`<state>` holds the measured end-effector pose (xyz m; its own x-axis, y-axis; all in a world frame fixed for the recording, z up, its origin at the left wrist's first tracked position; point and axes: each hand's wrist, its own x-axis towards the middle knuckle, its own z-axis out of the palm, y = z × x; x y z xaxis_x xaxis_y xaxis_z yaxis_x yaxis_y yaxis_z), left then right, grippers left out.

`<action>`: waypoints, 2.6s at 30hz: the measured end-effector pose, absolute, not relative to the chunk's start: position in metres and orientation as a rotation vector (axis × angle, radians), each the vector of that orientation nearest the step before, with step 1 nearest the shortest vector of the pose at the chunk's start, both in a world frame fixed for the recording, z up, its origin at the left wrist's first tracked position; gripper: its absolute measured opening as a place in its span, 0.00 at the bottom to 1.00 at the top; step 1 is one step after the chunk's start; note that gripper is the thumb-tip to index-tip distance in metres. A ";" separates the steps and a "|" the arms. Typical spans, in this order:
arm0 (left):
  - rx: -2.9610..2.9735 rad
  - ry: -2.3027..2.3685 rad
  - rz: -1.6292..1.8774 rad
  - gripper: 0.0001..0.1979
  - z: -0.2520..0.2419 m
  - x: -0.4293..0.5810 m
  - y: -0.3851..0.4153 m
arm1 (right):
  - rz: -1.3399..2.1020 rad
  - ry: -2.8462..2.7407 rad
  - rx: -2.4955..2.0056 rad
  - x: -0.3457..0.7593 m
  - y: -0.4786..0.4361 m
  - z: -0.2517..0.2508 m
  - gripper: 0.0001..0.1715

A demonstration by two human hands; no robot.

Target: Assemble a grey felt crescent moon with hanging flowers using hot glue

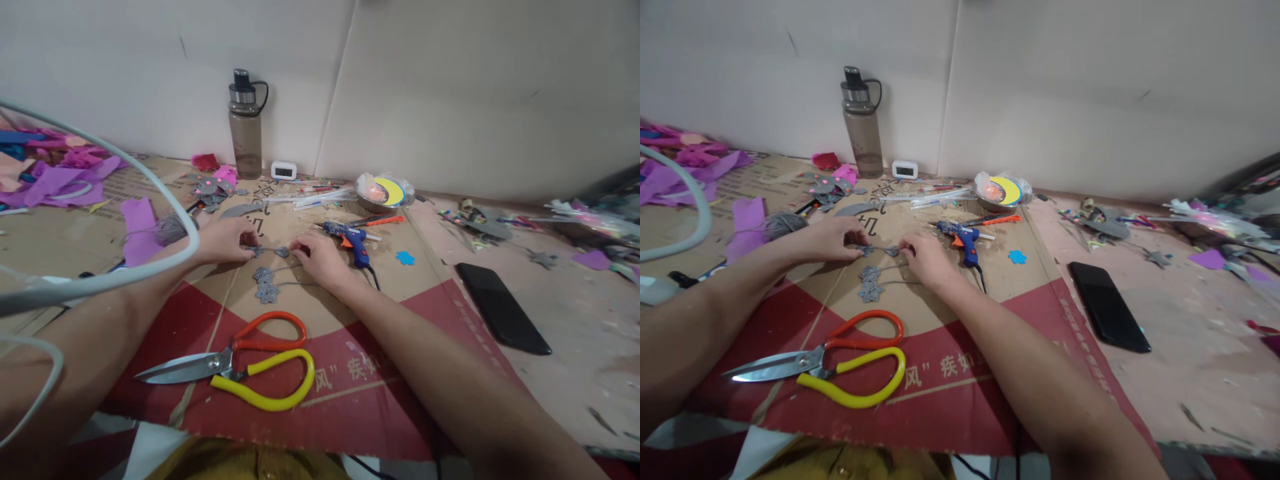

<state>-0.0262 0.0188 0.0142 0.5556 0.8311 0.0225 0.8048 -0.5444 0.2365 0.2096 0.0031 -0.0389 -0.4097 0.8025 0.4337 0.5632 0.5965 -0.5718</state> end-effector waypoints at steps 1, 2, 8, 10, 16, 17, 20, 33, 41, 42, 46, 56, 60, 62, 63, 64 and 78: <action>2.588 1.383 0.195 0.13 0.014 -0.026 0.019 | 0.440 -2.135 -1.077 0.210 0.003 -0.039 0.09; 2.588 1.384 0.193 0.13 0.015 -0.026 0.019 | 0.437 -2.140 -1.074 0.210 0.003 -0.039 0.09; 2.579 1.373 0.201 0.13 0.014 -0.026 0.019 | 0.400 -2.176 -1.044 0.211 0.002 -0.038 0.10; 2.563 1.371 0.223 0.12 0.013 -0.026 0.019 | 0.397 -2.188 -1.048 0.211 0.002 -0.037 0.10; 2.580 1.368 0.215 0.13 0.013 -0.026 0.019 | 0.397 -2.200 -1.053 0.211 0.002 -0.038 0.11; 2.589 1.365 0.209 0.13 0.013 -0.026 0.018 | 0.393 -2.201 -1.052 0.211 0.002 -0.039 0.11; 2.612 1.363 0.182 0.12 0.017 -0.024 0.017 | 0.387 -2.201 -1.059 0.211 0.002 -0.039 0.10; 2.725 1.407 0.392 0.13 0.022 -0.007 0.001 | 0.384 -2.199 -1.063 0.211 0.002 -0.040 0.11; 2.694 1.218 0.358 0.12 0.013 -0.005 -0.003 | 0.376 -2.210 -1.074 0.211 0.001 -0.038 0.10; 2.695 1.218 0.354 0.12 0.013 -0.005 -0.003 | 0.374 -2.213 -1.071 0.211 0.001 -0.038 0.10; 2.705 1.227 0.325 0.12 0.013 -0.008 -0.002 | 0.372 -2.225 -1.050 0.211 0.001 -0.037 0.11; 2.875 1.117 0.343 0.13 0.004 -0.016 0.005 | 0.353 -2.234 -1.024 0.212 0.001 -0.038 0.11; 2.885 1.094 0.324 0.13 0.002 -0.018 0.008 | 0.332 -2.236 -1.020 0.212 0.000 -0.038 0.11; 2.914 1.078 0.309 0.14 0.002 -0.019 0.009 | 0.318 -2.244 -1.005 0.212 0.000 -0.038 0.11; 2.932 1.071 0.299 0.14 0.002 -0.019 0.009 | 0.310 -2.247 -0.998 0.212 0.001 -0.039 0.11; 2.947 1.065 0.285 0.14 0.002 -0.019 0.009 | 0.302 -2.251 -0.995 0.212 0.001 -0.040 0.11; 2.921 1.074 0.259 0.14 0.006 -0.017 0.005 | 0.079 -2.374 -0.998 0.219 0.006 -0.048 0.15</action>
